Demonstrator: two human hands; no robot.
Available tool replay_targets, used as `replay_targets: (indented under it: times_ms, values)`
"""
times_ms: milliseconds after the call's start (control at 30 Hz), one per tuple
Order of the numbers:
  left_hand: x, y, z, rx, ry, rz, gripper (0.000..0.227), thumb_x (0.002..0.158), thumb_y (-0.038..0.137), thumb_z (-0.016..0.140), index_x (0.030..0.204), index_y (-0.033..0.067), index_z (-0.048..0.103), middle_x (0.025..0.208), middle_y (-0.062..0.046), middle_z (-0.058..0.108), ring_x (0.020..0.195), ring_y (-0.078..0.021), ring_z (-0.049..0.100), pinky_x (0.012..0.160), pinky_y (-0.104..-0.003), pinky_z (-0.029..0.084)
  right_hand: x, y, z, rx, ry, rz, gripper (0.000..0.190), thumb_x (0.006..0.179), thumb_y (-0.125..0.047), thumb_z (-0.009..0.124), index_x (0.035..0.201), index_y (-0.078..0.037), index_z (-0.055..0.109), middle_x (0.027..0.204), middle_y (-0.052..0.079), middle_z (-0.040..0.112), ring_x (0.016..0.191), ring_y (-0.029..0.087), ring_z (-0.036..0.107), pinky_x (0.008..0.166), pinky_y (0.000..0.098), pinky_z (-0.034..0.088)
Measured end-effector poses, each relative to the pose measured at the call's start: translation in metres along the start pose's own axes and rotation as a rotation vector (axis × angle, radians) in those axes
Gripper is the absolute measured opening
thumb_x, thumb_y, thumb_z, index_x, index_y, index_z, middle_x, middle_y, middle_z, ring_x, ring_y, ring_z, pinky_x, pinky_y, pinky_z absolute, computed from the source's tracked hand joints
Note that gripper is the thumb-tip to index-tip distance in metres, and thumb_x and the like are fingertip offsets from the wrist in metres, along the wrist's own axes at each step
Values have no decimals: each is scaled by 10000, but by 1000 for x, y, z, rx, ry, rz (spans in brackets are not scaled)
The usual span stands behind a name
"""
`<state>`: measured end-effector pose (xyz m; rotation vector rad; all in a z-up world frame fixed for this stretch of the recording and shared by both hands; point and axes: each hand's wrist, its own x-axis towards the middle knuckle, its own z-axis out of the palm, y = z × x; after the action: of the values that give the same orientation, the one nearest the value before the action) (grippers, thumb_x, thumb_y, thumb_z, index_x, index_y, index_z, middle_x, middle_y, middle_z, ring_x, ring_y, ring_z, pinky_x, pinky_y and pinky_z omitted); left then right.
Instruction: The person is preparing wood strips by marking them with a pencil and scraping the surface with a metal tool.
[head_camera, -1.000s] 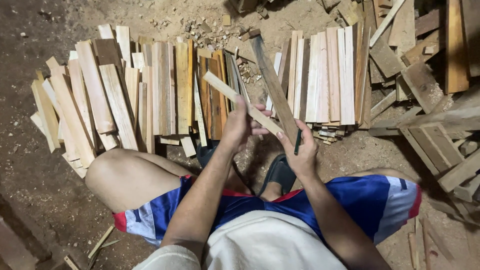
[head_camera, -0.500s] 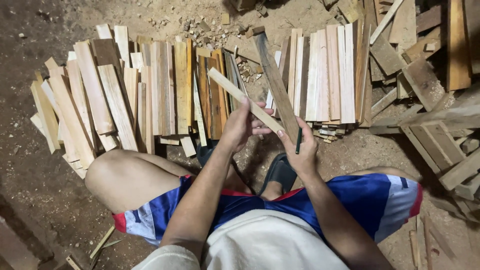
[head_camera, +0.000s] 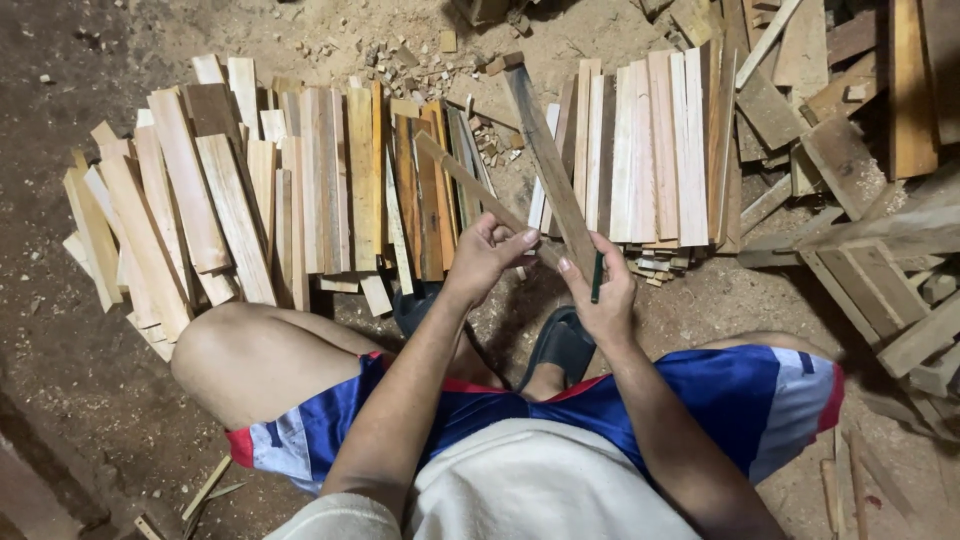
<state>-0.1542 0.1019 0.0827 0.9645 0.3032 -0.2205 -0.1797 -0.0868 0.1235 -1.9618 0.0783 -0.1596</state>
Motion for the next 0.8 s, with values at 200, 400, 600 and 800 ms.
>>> replay_targets:
  times_ms: [200, 400, 600, 800]
  values:
    - [-3, 14, 9, -60, 38, -25, 444, 868, 149, 830, 1206, 1, 583, 956, -171, 729, 777, -298, 770, 657, -443, 686, -2, 2, 0, -47, -26, -25, 563, 841, -224, 890, 1333, -67, 667, 1053, 208, 750, 995, 311, 731, 841, 408, 575]
    - [-2, 7, 10, -82, -169, -66, 610, 805, 256, 898, 1243, 5, 555, 991, -134, 706, 798, -223, 743, 722, -429, 680, 0, 27, 7, -170, -7, -307, 531, 795, -194, 916, 1254, -32, 702, 1048, 221, 750, 1006, 424, 718, 882, 519, 560]
    - [-22, 39, 27, -81, -214, -9, 547, 781, 103, 875, 1247, 21, 601, 1001, -154, 677, 839, -253, 730, 677, -454, 678, 3, 31, 12, -221, -50, -644, 479, 755, -155, 930, 1158, 8, 731, 1114, 213, 756, 1090, 429, 700, 980, 539, 535]
    - [-34, 57, 29, -32, -238, -4, 450, 798, 118, 827, 1196, 75, 620, 1147, -145, 720, 909, -172, 727, 696, -274, 658, 5, 14, 12, -193, -2, -759, 471, 700, -143, 961, 1111, -10, 775, 1070, 223, 764, 1076, 451, 706, 948, 539, 555]
